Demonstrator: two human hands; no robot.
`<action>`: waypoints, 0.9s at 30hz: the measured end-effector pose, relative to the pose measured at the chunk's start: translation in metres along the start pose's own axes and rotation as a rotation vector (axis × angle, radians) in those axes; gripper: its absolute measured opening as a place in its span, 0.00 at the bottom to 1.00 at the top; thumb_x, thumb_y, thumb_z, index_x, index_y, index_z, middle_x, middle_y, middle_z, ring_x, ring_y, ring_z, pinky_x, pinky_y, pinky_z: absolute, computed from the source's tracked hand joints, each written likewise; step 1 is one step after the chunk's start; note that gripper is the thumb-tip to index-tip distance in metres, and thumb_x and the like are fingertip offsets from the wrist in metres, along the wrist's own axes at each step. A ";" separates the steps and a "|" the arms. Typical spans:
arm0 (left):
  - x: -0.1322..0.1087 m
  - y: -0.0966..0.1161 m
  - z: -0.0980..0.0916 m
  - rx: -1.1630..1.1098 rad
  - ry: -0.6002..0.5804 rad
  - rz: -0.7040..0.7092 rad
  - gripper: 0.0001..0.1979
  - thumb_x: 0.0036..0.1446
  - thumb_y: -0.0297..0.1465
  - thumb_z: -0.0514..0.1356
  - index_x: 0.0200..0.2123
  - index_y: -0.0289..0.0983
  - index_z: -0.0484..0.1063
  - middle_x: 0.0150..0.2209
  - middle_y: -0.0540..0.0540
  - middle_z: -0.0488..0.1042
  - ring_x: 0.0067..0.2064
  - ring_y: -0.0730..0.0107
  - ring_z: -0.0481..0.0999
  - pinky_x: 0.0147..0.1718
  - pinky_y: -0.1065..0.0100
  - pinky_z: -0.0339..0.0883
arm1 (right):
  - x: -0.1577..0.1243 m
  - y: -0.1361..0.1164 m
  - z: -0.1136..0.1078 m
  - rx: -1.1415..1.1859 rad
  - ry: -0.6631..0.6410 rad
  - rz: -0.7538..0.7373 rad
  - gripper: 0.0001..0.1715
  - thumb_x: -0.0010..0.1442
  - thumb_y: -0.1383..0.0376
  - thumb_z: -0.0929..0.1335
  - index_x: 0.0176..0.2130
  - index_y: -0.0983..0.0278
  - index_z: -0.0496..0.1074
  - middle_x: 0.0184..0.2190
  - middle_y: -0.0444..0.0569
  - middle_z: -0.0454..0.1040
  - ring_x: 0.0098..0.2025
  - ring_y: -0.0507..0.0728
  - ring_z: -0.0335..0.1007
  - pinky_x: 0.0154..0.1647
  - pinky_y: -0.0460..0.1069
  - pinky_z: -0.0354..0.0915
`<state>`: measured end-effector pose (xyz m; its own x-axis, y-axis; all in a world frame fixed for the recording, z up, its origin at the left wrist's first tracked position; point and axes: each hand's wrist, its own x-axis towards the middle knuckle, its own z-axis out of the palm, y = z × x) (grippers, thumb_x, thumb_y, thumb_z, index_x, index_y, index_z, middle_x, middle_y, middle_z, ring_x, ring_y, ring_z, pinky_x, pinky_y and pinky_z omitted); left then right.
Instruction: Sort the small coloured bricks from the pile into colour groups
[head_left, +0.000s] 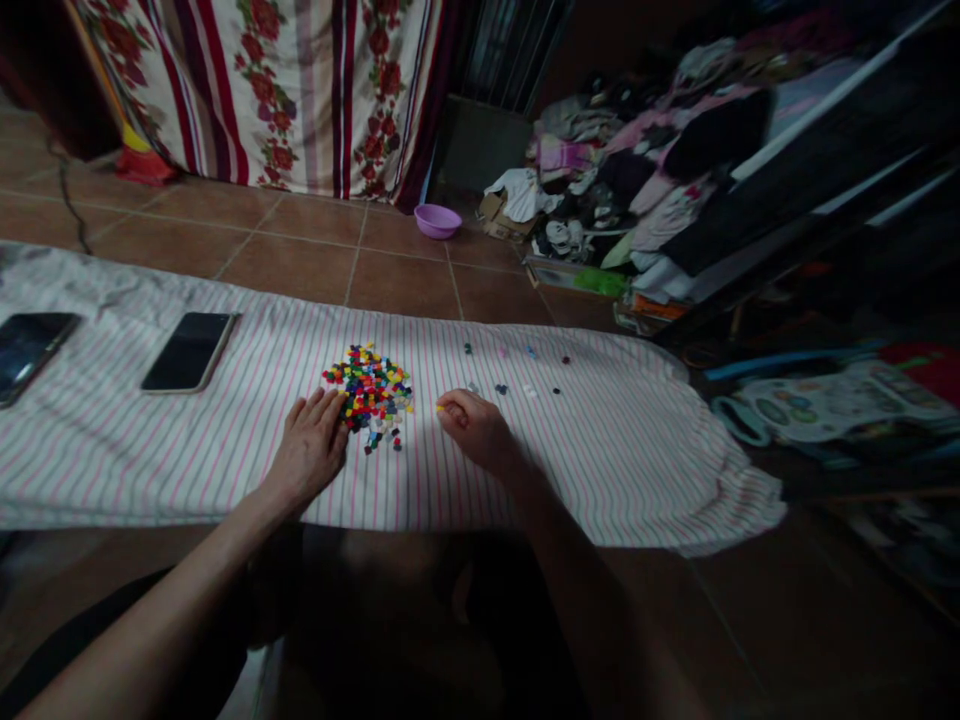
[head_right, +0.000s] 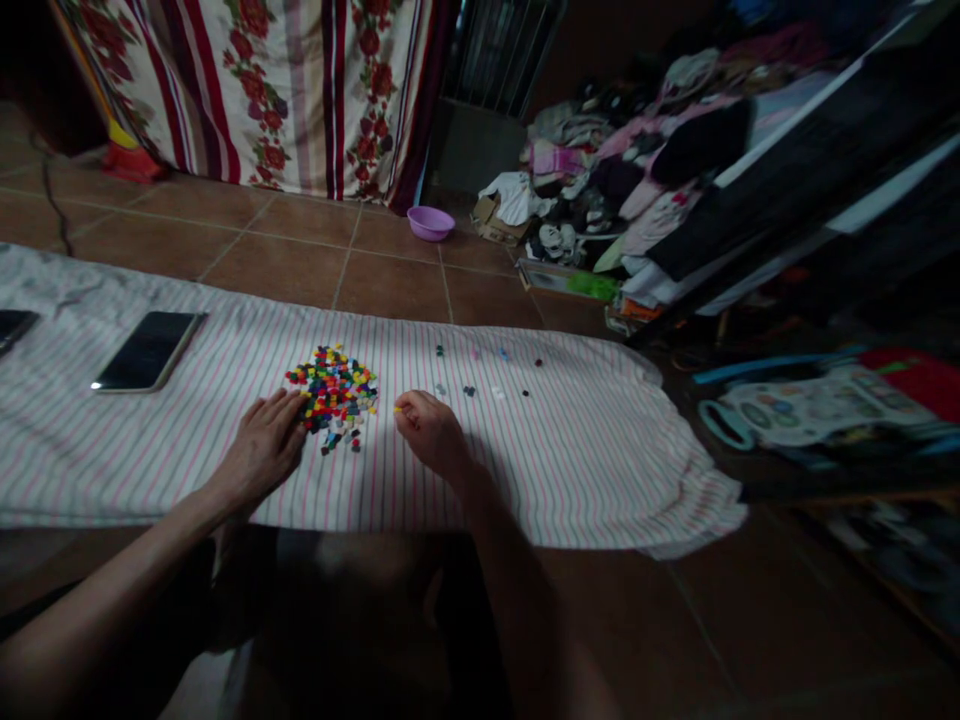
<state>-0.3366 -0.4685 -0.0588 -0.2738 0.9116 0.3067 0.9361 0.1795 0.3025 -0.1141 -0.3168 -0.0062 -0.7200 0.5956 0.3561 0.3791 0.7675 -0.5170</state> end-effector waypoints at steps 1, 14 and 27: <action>0.000 0.000 -0.001 0.001 -0.003 -0.001 0.24 0.64 0.35 0.43 0.59 0.29 0.61 0.60 0.34 0.65 0.65 0.52 0.57 0.62 0.48 0.50 | -0.004 0.005 -0.007 -0.020 -0.009 0.014 0.04 0.58 0.69 0.63 0.33 0.63 0.68 0.29 0.45 0.71 0.31 0.52 0.66 0.36 0.47 0.61; 0.000 0.000 -0.001 0.028 0.028 0.028 0.24 0.65 0.35 0.44 0.57 0.28 0.63 0.59 0.33 0.66 0.64 0.51 0.59 0.61 0.48 0.52 | -0.049 0.044 -0.033 -0.086 -0.147 0.158 0.04 0.60 0.69 0.65 0.32 0.64 0.70 0.31 0.47 0.72 0.33 0.53 0.68 0.35 0.47 0.62; 0.000 0.001 -0.002 0.023 0.024 0.022 0.24 0.64 0.36 0.44 0.57 0.29 0.63 0.59 0.33 0.66 0.64 0.50 0.59 0.61 0.48 0.52 | -0.049 0.051 -0.027 -0.099 -0.143 0.180 0.04 0.59 0.70 0.65 0.33 0.63 0.70 0.31 0.46 0.71 0.35 0.53 0.68 0.37 0.48 0.62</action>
<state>-0.3357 -0.4690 -0.0570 -0.2582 0.9063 0.3346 0.9466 0.1681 0.2751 -0.0439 -0.3011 -0.0293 -0.7077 0.6909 0.1477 0.5591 0.6755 -0.4808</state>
